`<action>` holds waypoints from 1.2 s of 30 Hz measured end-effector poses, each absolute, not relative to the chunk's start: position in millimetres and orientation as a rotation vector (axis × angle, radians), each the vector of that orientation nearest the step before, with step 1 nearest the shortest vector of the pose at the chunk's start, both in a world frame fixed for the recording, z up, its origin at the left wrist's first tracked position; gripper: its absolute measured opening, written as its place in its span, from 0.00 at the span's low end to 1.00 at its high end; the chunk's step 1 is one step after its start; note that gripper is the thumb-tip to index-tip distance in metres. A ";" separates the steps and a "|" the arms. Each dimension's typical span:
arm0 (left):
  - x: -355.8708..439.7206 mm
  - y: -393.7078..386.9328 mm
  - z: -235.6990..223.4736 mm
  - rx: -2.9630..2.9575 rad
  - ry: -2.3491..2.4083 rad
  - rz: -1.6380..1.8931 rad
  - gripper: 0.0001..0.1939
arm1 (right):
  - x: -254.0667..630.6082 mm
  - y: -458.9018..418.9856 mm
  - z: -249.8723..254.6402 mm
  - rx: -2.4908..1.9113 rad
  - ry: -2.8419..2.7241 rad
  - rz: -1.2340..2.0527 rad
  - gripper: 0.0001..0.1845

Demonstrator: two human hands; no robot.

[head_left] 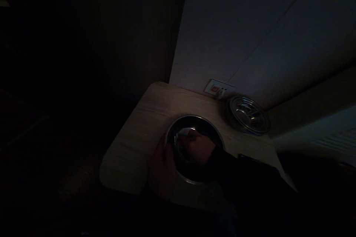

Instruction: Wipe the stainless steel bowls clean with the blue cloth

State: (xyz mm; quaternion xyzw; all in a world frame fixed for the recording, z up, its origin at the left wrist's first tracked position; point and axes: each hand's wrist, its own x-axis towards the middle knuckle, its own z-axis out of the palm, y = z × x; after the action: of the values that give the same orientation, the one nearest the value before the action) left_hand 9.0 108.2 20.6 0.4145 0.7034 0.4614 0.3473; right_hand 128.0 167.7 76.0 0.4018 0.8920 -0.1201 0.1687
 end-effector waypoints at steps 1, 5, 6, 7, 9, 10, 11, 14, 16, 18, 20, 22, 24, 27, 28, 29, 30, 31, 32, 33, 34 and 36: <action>9.6 108.6 20.8 1.062 1.833 1.197 0.22 | 130.3 162.7 75.2 1.094 2.546 -0.343 0.13; 10.4 106.8 20.4 1.020 1.844 1.190 0.21 | 138.2 149.6 72.9 0.966 2.565 -0.331 0.10; 10.4 105.7 20.1 1.025 1.835 1.193 0.22 | 136.9 151.4 72.8 0.995 2.561 -0.306 0.10; 10.4 104.8 19.7 1.037 1.821 1.195 0.22 | 134.2 154.9 73.1 1.042 2.553 -0.277 0.11; 10.7 103.5 19.4 1.060 1.805 1.194 0.23 | 127.7 163.5 74.2 1.138 2.536 -0.229 0.13; 11.1 103.4 19.4 1.059 1.809 1.192 0.23 | 125.5 166.4 74.9 1.158 2.537 -0.217 0.14; 11.6 103.6 19.7 1.052 1.822 1.189 0.24 | 125.0 167.3 75.6 1.147 2.541 -0.216 0.14; 13.6 105.3 21.2 1.011 1.879 1.180 0.23 | 134.0 158.9 76.0 1.017 2.546 -0.253 0.12; 14.4 106.0 22.3 1.001 1.896 1.178 0.22 | 142.7 151.0 74.8 0.921 2.535 -0.296 0.11; 14.3 106.1 22.7 1.010 1.892 1.167 0.22 | 145.7 148.6 72.8 0.899 2.547 -0.297 0.10; 13.4 105.7 22.3 1.039 1.864 1.174 0.22 | 141.0 153.2 70.8 0.936 2.580 -0.261 0.10; 12.3 105.4 21.3 1.064 1.837 1.190 0.22 | 133.6 160.0 69.8 0.990 2.611 -0.219 0.11; 11.8 105.5 20.4 1.048 1.855 1.191 0.22 | 130.6 162.5 70.0 0.990 2.618 -0.207 0.11; 12.3 105.8 19.8 1.008 1.875 1.188 0.21 | 139.1 155.0 71.1 0.916 2.588 -0.223 0.09; 12.7 105.8 19.7 1.005 1.870 1.195 0.21 | 143.0 151.6 71.2 0.888 2.576 -0.237 0.08; 13.0 105.6 19.8 1.013 1.859 1.201 0.21 | 145.8 149.2 70.9 0.874 2.569 -0.246 0.08; 13.4 105.4 19.9 1.028 1.848 1.201 0.21 | 146.8 148.2 70.1 0.874 2.574 -0.250 0.08; 13.6 105.0 20.1 1.041 1.844 1.197 0.22 | 145.7 148.9 69.1 0.881 2.590 -0.246 0.08; 13.7 104.6 20.4 1.047 1.847 1.191 0.22 | 142.7 151.2 67.8 0.897 2.615 -0.237 0.09; 13.7 104.2 20.7 1.051 1.853 1.179 0.23 | 138.6 154.5 66.5 0.918 2.643 -0.224 0.09; 13.5 103.9 21.0 1.053 1.859 1.167 0.23 | 134.4 158.1 65.4 0.933 2.668 -0.212 0.10; 13.0 103.8 21.6 1.053 1.866 1.163 0.23 | 129.8 162.4 64.5 0.940 2.695 -0.197 0.10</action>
State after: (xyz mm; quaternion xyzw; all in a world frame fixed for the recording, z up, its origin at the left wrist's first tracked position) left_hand 13.0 103.8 21.6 0.4055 0.7185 0.4480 0.3445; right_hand 129.8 162.4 64.5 0.3254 0.9327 -0.0682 0.1397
